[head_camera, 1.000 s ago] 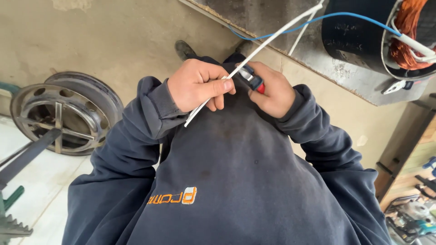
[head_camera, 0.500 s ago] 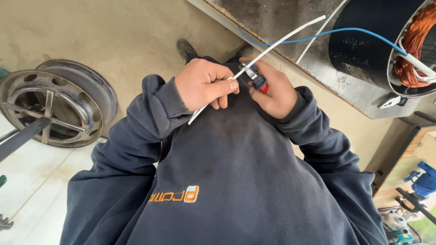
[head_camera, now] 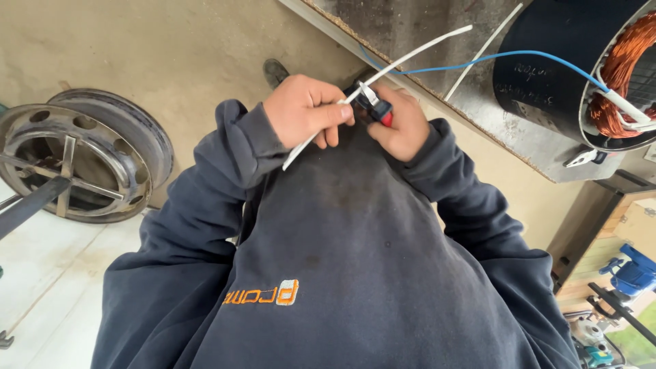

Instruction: The person slides white heat shrink tubing onto blue and white wires, then uses pliers to cut the tubing to size. They repeat this process for multiple wires connected to a copper coil assembly.

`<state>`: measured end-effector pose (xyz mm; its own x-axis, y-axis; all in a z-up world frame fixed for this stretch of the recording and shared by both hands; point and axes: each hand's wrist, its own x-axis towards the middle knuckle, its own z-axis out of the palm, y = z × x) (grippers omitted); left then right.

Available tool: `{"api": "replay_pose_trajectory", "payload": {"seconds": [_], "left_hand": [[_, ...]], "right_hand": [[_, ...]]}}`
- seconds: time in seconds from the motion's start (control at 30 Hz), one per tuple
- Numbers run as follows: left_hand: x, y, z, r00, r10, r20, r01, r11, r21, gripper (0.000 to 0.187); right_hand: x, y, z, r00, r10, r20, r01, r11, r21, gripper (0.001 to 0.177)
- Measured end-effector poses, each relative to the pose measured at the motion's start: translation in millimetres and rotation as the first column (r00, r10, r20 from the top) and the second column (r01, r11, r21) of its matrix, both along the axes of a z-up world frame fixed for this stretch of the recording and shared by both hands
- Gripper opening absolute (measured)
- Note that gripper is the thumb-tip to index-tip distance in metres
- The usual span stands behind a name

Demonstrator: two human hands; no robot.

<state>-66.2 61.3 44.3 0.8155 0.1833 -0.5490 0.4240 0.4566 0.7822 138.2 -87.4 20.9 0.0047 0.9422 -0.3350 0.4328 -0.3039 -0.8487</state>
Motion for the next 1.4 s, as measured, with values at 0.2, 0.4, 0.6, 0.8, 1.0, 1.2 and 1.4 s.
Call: {"api": "replay_pose_trajectory", "payload": {"seconds": [0.2, 0.4, 0.6, 0.8, 1.0, 1.2, 1.4], "left_hand": [[6, 8, -24, 1.0, 0.005, 0.0, -0.005, 1.0, -0.025, 0.025], [16, 27, -28, 1.0, 0.005, 0.014, -0.005, 1.0, 0.003, 0.027], [20, 42, -23, 0.995, -0.093, 0.02, 0.091, 0.993, 0.076, 0.024], [8, 48, -18, 1.0, -0.006, 0.027, 0.002, 0.988, 0.153, 0.025], [24, 50, -2, 0.987, 0.089, 0.133, -0.116, 0.971, 0.211, 0.028], [54, 34, -33, 0.983, 0.071, 0.172, -0.11, 0.966, 0.235, 0.026], [89, 11, -34, 0.993, 0.034, 0.11, -0.085, 0.859, 0.505, 0.021]], "right_hand": [[-4, 7, -42, 0.903, -0.119, -0.413, 0.08, 0.991, -0.11, 0.056], [-15, 11, -59, 0.802, -0.212, -0.558, 0.198, 0.976, -0.086, 0.023], [-19, 16, -75, 0.791, -0.335, -0.512, 0.361, 0.931, -0.052, 0.017], [-9, 21, -64, 0.712, -0.344, -0.612, 0.312, 0.936, -0.164, 0.025], [29, 19, -30, 0.338, -0.46, -0.821, 0.097, 0.885, -0.456, 0.03], [66, 6, 12, 0.607, -0.373, -0.702, 0.113, 0.915, -0.388, 0.052], [84, -14, 23, 0.652, -0.316, -0.689, 0.2, 0.948, -0.246, 0.052]]}}
